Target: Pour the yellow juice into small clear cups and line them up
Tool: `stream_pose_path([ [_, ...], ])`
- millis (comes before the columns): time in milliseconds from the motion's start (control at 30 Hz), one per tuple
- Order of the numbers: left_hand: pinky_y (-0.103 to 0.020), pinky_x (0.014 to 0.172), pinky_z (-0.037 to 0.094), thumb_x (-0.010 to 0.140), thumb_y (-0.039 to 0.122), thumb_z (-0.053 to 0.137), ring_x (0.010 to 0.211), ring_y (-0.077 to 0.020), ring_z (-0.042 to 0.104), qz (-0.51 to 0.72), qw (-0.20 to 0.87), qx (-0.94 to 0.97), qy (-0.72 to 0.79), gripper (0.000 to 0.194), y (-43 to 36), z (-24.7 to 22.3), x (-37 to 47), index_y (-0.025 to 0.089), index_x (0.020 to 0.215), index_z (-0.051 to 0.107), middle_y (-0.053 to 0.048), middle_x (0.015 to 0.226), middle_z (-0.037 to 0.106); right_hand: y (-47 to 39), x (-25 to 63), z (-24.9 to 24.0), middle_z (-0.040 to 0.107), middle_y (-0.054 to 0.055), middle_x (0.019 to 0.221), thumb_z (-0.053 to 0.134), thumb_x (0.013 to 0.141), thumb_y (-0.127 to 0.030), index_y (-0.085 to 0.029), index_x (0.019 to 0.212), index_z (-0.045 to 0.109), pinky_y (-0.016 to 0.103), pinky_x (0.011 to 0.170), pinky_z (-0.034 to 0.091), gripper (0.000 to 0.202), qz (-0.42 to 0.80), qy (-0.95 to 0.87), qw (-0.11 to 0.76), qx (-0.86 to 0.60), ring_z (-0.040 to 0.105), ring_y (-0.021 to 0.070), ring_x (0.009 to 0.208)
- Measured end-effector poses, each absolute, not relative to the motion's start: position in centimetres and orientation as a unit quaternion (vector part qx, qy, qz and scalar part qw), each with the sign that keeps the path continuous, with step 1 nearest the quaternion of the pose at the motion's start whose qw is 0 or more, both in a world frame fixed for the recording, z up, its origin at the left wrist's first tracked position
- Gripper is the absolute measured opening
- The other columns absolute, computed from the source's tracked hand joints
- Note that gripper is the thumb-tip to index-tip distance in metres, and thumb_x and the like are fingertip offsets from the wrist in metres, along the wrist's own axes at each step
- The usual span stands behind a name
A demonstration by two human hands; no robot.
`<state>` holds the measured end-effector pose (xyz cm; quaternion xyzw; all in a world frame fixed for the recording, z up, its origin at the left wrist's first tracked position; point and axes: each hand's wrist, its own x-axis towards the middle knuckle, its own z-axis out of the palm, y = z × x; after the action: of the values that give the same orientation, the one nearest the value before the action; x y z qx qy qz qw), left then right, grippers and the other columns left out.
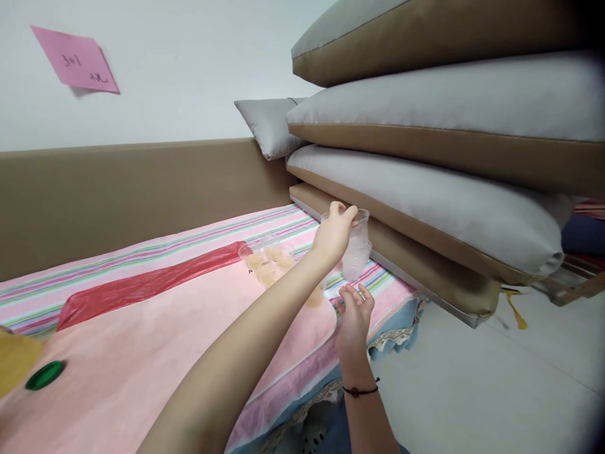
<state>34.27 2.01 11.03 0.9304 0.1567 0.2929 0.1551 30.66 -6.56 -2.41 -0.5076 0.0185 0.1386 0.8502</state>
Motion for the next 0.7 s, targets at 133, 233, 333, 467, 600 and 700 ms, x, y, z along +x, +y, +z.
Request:
stream_pose_path([
  [133,-0.028,0.080,0.044,0.092,0.024,0.042,0.093,-0.0173,0.057,0.340,0.165,0.915,0.140,0.010,2.0,13.2,31.4,0.021,0.094,0.052,-0.006,0.118,0.046,-6.5,30.3,-2.4,0.055,0.004,0.112,0.067,0.068,-0.036,-0.024,0.113,0.041,0.035,0.085,0.048,0.053,0.137,0.010,0.851,-0.507,0.057,0.0184,0.103],
  [233,-0.028,0.084,0.044,0.091,0.024,0.043,0.096,-0.0171,0.056,0.356,0.164,0.908,0.147,0.008,2.3,14.1,27.2,0.022,0.092,0.051,-0.006,0.115,0.048,-6.6,30.3,-2.7,0.055,0.003,0.110,0.067,0.068,-0.034,-0.025,0.111,0.041,0.035,0.085,0.048,0.052,0.137,0.004,0.850,-0.508,0.057,0.0180,0.102],
  [333,-0.029,0.082,0.045,0.090,0.024,0.043,0.089,-0.0143,0.056,0.337,0.135,0.914,0.181,0.007,2.8,13.4,21.4,0.023,0.089,0.050,-0.005,0.118,0.048,-6.6,30.3,-3.0,0.055,0.002,0.107,0.067,0.067,-0.033,-0.025,0.110,0.040,0.034,0.082,0.049,0.051,0.128,-0.005,0.851,-0.509,0.058,0.0177,0.100],
  [467,-0.028,0.075,0.046,0.091,0.025,0.038,0.076,-0.0112,0.057,0.276,0.106,0.921,0.253,0.012,3.2,10.5,12.5,0.024,0.086,0.049,-0.005,0.123,0.048,-7.1,29.5,-2.4,0.054,0.002,0.108,0.067,0.068,-0.030,-0.025,0.110,0.042,0.034,0.084,0.047,0.049,0.086,-0.043,0.861,-0.500,0.057,0.0175,0.101],
  [600,-0.031,0.072,0.047,0.092,0.029,0.033,0.072,-0.0114,0.060,0.214,0.092,0.913,0.335,0.018,2.6,7.4,5.0,0.024,0.087,0.050,-0.007,0.131,0.045,-9.6,27.1,0.0,0.058,0.001,0.107,0.066,0.073,-0.031,-0.022,0.105,0.055,0.036,0.093,0.043,0.035,0.034,-0.108,0.876,-0.469,0.056,0.0181,0.106],
  [700,-0.030,0.070,0.047,0.092,0.028,0.032,0.076,-0.0126,0.063,0.169,0.095,0.911,0.365,0.020,2.0,5.8,1.1,0.022,0.089,0.050,-0.010,0.136,0.041,-12.8,25.1,1.9,0.063,0.003,0.099,0.062,0.080,-0.034,-0.019,0.096,0.064,0.042,0.094,0.044,0.022,-0.014,-0.200,0.883,-0.424,0.060,0.0210,0.101],
])
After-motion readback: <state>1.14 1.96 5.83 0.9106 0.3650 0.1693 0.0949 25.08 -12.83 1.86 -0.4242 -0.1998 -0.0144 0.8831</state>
